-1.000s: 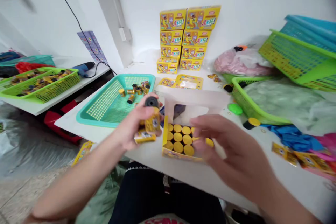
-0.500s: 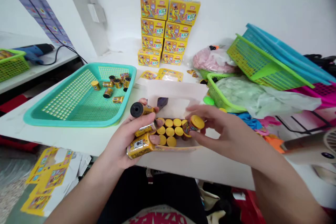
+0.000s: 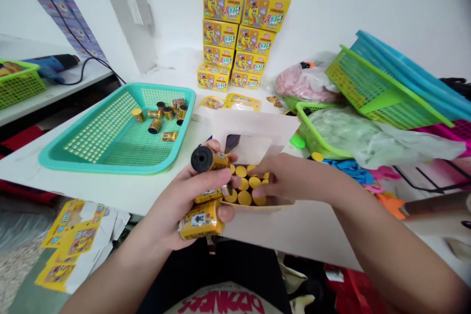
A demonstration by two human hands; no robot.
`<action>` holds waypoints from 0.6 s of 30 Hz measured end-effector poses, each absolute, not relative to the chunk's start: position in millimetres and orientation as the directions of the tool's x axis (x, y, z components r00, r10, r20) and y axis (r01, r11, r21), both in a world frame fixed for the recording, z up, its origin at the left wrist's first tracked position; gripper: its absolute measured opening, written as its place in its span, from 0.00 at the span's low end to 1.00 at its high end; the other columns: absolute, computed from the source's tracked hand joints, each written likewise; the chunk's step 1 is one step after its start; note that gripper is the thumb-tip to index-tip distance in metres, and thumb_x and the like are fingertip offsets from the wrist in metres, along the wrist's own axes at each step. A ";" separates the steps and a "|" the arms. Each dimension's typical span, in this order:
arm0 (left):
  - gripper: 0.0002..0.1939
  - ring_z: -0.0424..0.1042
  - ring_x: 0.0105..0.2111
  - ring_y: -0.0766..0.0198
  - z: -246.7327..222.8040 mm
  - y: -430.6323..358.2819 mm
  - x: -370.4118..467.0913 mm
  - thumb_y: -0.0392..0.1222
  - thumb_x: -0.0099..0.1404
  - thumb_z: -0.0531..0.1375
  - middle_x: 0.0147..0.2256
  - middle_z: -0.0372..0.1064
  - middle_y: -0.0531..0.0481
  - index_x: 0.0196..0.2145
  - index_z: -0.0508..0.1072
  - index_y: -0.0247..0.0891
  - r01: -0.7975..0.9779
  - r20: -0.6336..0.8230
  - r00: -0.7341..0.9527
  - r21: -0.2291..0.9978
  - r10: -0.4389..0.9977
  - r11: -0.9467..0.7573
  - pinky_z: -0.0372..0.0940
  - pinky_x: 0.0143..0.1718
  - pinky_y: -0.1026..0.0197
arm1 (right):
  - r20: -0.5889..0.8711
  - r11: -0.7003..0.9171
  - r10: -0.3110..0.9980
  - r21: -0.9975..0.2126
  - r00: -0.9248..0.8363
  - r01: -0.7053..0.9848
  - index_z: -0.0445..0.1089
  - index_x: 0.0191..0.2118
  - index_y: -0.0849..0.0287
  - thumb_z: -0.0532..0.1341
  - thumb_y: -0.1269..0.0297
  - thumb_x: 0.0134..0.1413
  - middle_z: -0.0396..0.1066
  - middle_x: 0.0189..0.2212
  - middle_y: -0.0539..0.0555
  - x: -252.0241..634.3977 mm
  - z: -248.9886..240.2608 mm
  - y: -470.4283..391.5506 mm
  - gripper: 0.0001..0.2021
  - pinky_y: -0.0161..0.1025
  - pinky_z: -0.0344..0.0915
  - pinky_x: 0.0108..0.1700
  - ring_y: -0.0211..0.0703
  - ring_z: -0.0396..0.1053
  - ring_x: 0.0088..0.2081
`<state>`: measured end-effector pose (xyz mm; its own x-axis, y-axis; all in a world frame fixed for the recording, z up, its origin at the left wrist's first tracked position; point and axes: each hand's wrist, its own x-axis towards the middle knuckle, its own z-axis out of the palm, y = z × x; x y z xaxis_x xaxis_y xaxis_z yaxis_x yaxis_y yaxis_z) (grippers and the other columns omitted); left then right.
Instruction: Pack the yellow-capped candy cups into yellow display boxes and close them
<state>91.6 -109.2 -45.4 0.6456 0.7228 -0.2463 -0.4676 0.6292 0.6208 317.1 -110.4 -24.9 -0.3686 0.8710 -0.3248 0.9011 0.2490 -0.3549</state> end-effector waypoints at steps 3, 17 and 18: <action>0.20 0.72 0.31 0.70 -50.5 -111.3 92.6 0.33 0.58 0.66 0.41 0.69 0.54 0.46 0.68 0.48 -0.451 -0.229 0.717 0.568 0.659 0.688 0.65 0.21 0.73 | -0.050 0.288 0.927 -0.538 -0.371 0.792 0.69 0.56 0.48 0.57 0.53 0.62 0.76 0.46 0.52 308.7 -19.1 -118.7 0.18 0.38 0.70 0.39 0.43 0.75 0.40; 0.16 0.68 0.19 0.70 -51.4 -120.0 96.7 0.45 0.53 0.71 0.25 0.67 0.54 0.36 0.73 0.38 -0.180 -0.346 0.835 0.565 0.429 0.805 0.67 0.20 0.68 | -0.037 0.114 0.889 -0.947 -0.456 0.301 0.64 0.59 0.51 0.56 0.57 0.64 0.71 0.55 0.53 282.7 -19.7 -132.4 0.20 0.41 0.74 0.48 0.46 0.71 0.54; 0.17 0.68 0.18 0.70 -51.9 -120.2 98.2 0.45 0.51 0.72 0.25 0.66 0.54 0.35 0.72 0.38 -0.170 -0.359 0.826 0.575 0.434 0.800 0.67 0.20 0.68 | -0.050 0.116 0.890 -0.937 -0.454 0.329 0.66 0.58 0.52 0.57 0.58 0.63 0.72 0.53 0.53 281.0 -19.6 -132.9 0.19 0.42 0.74 0.48 0.46 0.71 0.54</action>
<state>98.2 -120.2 -51.9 0.8264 0.4339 -0.3588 -0.1704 0.8001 0.5752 281.0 -132.9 -19.6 -0.4538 0.8897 -0.0496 0.3289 0.1155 -0.9373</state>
